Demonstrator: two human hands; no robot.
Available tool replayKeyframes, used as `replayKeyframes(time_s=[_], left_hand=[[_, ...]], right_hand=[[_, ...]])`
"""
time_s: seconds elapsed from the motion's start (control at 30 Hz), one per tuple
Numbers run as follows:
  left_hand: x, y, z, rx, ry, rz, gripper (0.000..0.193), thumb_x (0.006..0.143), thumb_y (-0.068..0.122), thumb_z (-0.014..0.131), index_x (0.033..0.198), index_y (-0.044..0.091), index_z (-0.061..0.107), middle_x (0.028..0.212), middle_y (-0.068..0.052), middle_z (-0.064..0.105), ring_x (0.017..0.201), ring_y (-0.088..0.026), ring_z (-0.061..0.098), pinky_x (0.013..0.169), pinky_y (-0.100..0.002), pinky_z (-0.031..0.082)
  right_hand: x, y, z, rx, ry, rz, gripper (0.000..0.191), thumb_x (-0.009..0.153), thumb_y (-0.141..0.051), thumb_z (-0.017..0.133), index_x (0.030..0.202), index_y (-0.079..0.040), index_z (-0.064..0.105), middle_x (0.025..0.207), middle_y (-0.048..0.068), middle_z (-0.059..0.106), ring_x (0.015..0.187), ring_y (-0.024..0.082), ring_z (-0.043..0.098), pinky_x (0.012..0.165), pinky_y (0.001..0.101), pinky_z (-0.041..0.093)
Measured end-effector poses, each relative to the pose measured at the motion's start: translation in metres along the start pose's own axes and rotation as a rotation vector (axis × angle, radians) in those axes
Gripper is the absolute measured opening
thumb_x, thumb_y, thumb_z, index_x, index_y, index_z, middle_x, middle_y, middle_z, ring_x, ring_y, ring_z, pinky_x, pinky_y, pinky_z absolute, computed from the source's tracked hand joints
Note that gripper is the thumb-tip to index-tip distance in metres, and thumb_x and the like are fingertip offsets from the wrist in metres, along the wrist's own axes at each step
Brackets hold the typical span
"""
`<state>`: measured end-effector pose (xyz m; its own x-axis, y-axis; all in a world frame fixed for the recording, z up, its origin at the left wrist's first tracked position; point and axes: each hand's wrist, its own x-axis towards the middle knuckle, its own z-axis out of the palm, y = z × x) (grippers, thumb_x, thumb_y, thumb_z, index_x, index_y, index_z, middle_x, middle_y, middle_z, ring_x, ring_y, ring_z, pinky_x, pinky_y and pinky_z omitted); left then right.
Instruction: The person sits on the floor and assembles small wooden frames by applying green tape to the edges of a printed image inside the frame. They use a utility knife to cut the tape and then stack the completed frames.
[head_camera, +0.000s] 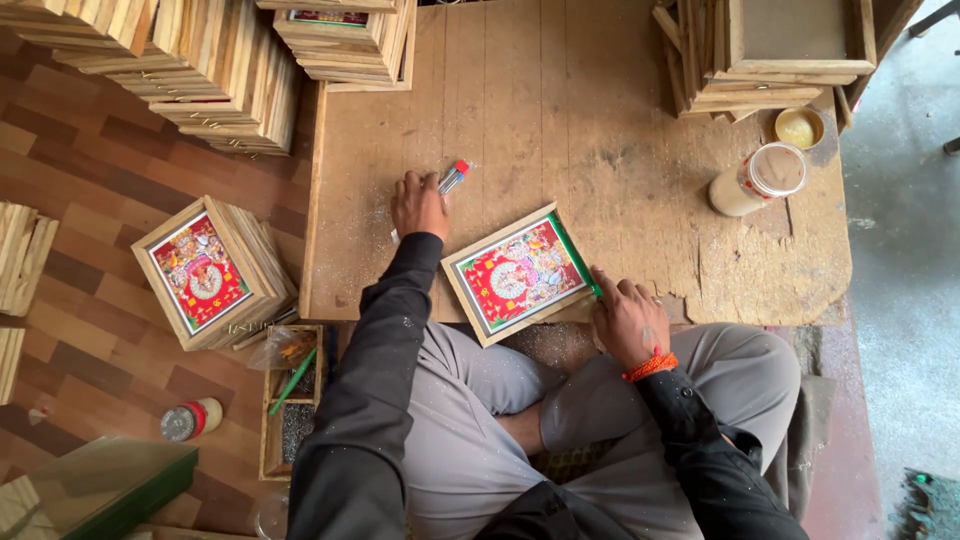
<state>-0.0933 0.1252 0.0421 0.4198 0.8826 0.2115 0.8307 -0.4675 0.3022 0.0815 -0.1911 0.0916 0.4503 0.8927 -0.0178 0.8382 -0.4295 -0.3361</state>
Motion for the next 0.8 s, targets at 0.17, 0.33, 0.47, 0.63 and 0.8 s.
replayKeyframes(time_s=[0.17, 0.33, 0.47, 0.63, 0.8], left_hand=[[0.005, 0.001, -0.01, 0.01, -0.241, 0.053, 0.023, 0.085, 0.019, 0.077, 0.103, 0.016, 0.063, 0.111, -0.009, 0.063, 0.105, -0.032, 0.065, 0.086, -0.046, 0.054], [-0.022, 0.053, -0.013, -0.598, -0.132, 0.112, 0.036, 0.099, 0.039, 0.072, 0.104, 0.012, 0.049, 0.09, -0.005, 0.071, 0.08, -0.023, 0.074, 0.067, -0.042, 0.058], [-0.061, 0.107, 0.009, -1.039, -0.198, 0.219, 0.037, 0.1, 0.038, 0.067, 0.11, 0.009, 0.047, 0.095, -0.006, 0.071, 0.082, -0.015, 0.075, 0.071, -0.032, 0.062], [-0.09, 0.138, 0.025, -1.094, -0.217, 0.119, 0.038, 0.099, 0.033, 0.069, 0.112, 0.006, 0.046, 0.09, -0.007, 0.067, 0.077, -0.016, 0.07, 0.071, -0.032, 0.057], [-0.092, 0.146, 0.023, -1.064, -0.217, 0.124, 0.037, 0.099, 0.033, 0.069, 0.11, 0.005, 0.048, 0.09, -0.008, 0.067, 0.077, -0.018, 0.072, 0.071, -0.032, 0.057]], right_hand=[[-0.002, 0.001, 0.002, 0.02, 0.031, -0.013, 0.056, 0.092, -0.025, 0.061, 0.148, -0.022, 0.057, 0.091, 0.011, 0.064, 0.094, 0.032, 0.065, 0.079, 0.0455, 0.053], [-0.003, 0.001, 0.001, 0.035, 0.023, -0.01, 0.057, 0.089, -0.025, 0.062, 0.146, -0.022, 0.058, 0.09, 0.011, 0.064, 0.091, 0.032, 0.064, 0.078, 0.0453, 0.052], [-0.003, -0.001, -0.002, 0.021, 0.025, -0.006, 0.056, 0.089, -0.024, 0.063, 0.145, -0.022, 0.059, 0.09, 0.011, 0.065, 0.091, 0.032, 0.065, 0.077, 0.046, 0.051], [-0.003, -0.002, -0.004, 0.068, 0.02, -0.008, 0.059, 0.087, -0.024, 0.064, 0.146, -0.021, 0.058, 0.088, 0.013, 0.064, 0.09, 0.034, 0.065, 0.078, 0.0465, 0.052], [-0.003, -0.002, -0.004, 0.101, -0.007, 0.004, 0.059, 0.086, -0.024, 0.064, 0.144, -0.021, 0.058, 0.088, 0.014, 0.067, 0.09, 0.036, 0.067, 0.08, 0.0477, 0.052]])
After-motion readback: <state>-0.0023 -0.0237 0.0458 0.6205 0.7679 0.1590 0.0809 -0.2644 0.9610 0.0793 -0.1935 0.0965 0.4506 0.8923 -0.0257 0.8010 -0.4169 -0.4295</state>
